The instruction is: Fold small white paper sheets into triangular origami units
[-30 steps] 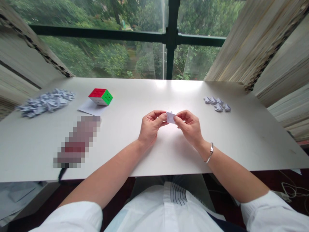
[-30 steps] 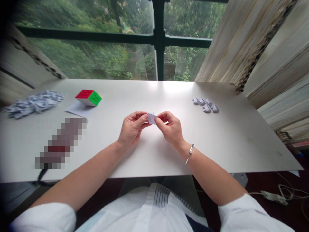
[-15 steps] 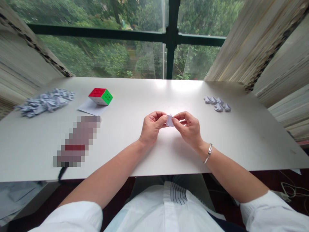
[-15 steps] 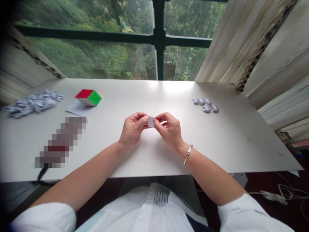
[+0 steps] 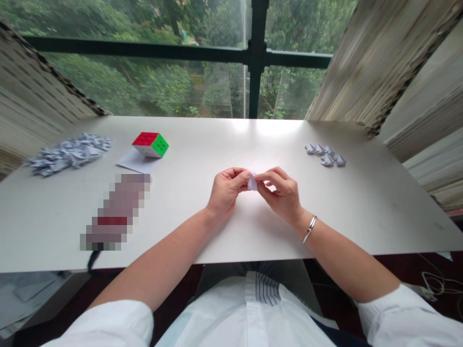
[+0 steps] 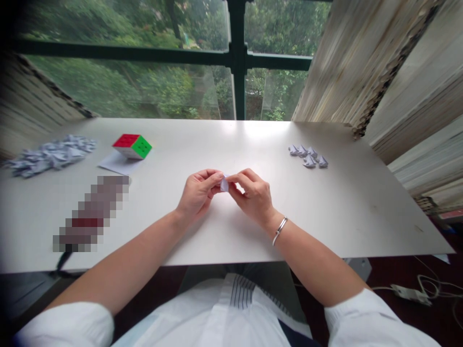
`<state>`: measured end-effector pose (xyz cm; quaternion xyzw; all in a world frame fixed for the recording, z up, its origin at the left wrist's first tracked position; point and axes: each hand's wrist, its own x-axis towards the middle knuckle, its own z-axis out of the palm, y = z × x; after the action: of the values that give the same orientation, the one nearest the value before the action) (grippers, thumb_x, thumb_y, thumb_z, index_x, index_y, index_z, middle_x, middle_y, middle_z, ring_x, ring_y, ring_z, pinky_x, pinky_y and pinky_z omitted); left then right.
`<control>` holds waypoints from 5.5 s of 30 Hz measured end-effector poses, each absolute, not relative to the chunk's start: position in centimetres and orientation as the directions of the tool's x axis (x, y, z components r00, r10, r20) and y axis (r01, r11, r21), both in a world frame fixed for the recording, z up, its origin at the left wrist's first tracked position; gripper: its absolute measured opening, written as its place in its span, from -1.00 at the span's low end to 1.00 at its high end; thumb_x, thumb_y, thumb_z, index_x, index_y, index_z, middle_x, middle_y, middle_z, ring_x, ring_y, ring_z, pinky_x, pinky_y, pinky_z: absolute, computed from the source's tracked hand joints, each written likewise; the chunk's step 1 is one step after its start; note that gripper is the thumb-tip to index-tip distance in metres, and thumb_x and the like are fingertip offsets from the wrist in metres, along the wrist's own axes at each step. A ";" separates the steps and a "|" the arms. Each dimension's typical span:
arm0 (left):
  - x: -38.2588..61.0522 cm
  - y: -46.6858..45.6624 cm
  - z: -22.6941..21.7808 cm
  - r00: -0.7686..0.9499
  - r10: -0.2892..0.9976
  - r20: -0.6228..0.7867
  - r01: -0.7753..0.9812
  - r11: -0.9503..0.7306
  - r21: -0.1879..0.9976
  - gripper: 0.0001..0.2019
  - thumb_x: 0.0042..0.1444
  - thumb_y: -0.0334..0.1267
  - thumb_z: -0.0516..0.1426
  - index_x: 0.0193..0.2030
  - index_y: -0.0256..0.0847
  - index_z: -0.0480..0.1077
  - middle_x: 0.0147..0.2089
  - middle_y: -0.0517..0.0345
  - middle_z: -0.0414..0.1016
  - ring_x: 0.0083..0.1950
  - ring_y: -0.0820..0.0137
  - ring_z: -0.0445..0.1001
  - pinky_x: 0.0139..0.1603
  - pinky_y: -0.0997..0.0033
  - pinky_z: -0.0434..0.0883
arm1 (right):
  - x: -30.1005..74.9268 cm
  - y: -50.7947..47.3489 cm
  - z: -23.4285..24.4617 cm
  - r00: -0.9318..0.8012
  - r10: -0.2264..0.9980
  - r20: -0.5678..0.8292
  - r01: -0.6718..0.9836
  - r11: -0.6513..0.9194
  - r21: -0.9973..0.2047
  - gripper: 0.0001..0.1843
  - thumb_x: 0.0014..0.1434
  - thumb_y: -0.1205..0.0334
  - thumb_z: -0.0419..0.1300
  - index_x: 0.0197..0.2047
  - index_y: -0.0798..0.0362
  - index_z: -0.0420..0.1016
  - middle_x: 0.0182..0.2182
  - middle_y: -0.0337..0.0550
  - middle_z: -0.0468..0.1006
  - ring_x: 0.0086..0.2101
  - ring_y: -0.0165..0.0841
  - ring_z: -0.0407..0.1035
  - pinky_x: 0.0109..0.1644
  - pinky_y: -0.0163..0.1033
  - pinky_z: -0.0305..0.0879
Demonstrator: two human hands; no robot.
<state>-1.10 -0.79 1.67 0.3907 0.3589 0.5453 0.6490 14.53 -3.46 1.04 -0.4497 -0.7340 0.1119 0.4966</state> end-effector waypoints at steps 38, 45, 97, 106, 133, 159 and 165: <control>-2.0 -0.3 1.6 0.217 0.973 0.081 -0.215 -0.033 0.976 -0.78 -0.06 -0.18 0.37 -0.36 -0.29 0.54 -0.38 0.09 0.58 -0.41 0.44 0.49 -0.29 0.39 0.47 | 15.7 -2.1 2.6 -0.218 0.966 -0.141 -0.013 -0.147 -0.989 -0.68 -0.10 0.05 0.44 -0.37 0.09 0.55 -0.43 -0.21 0.52 -0.42 -0.46 0.34 -0.49 -0.40 0.24; -2.2 -0.2 1.5 0.277 0.958 0.068 -0.203 -0.010 0.979 -0.77 -0.04 -0.15 0.37 -0.35 -0.28 0.56 -0.38 0.07 0.58 -0.41 0.43 0.49 -0.29 0.37 0.48 | 16.1 -2.0 2.7 -0.245 0.949 -0.200 0.006 -0.205 -0.979 -0.70 -0.13 0.10 0.45 -0.41 0.10 0.52 -0.46 -0.24 0.49 -0.44 -0.48 0.34 -0.49 -0.41 0.24; -1.7 -0.3 1.0 0.242 0.967 -0.085 -0.123 0.117 0.985 -0.70 -0.15 -0.09 0.40 -0.43 -0.28 0.51 -0.44 0.14 0.52 -0.43 0.45 0.48 -0.41 0.45 0.45 | 15.7 -1.9 2.1 -0.222 0.968 -0.116 0.278 -0.051 -0.959 -0.70 0.06 0.02 0.29 -0.40 0.11 0.48 -0.53 -0.24 0.43 -0.53 -0.48 0.26 -0.54 -0.39 0.28; -1.8 -0.1 0.7 0.217 0.974 -0.059 -0.108 0.084 0.991 -0.71 -0.11 -0.09 0.38 -0.41 -0.28 0.52 -0.45 0.14 0.52 -0.43 0.45 0.47 -0.42 0.45 0.45 | 15.4 -2.1 2.0 -0.205 0.976 -0.067 0.301 -0.002 -0.954 -0.74 0.10 0.05 0.25 -0.36 0.11 0.49 -0.45 -0.17 0.49 -0.50 -0.45 0.30 -0.57 -0.39 0.32; -1.8 -0.3 0.7 0.229 0.972 -0.047 -0.077 0.066 0.995 -0.68 -0.10 -0.05 0.37 -0.31 -0.25 0.54 -0.32 0.09 0.56 -0.37 0.41 0.51 -0.41 0.43 0.47 | 15.4 -1.7 1.3 -0.174 0.981 -0.082 0.249 -0.037 -0.968 -0.72 0.07 0.02 0.29 -0.35 0.08 0.48 -0.42 -0.18 0.50 -0.44 -0.41 0.35 -0.52 -0.36 0.35; -1.7 -0.2 0.6 0.230 0.968 -0.103 -0.180 0.146 0.973 -0.66 -0.09 0.02 0.36 -0.37 -0.25 0.54 -0.38 0.12 0.55 -0.41 0.46 0.48 -0.45 0.50 0.43 | 15.2 -1.8 0.9 -0.163 0.974 0.160 0.449 0.218 -0.867 -0.83 0.14 0.17 0.23 -0.42 0.07 0.47 -0.44 -0.19 0.53 -0.41 -0.40 0.35 -0.30 -0.27 0.24; -1.7 0.1 0.6 0.232 0.967 -0.108 -0.208 0.158 0.965 -0.57 -0.04 0.09 0.32 -0.23 -0.27 0.58 -0.26 0.01 0.59 -0.34 0.39 0.52 -0.43 0.44 0.49 | 15.7 -1.5 1.3 -0.154 0.988 0.004 0.289 0.049 -0.956 -0.73 0.08 0.02 0.28 -0.40 0.08 0.49 -0.49 -0.22 0.49 -0.49 -0.44 0.29 -0.48 -0.35 0.24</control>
<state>-1.72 0.09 0.57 0.4574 0.4149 0.4601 0.6379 15.73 -1.55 1.27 -0.5223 -0.6115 0.4504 0.3878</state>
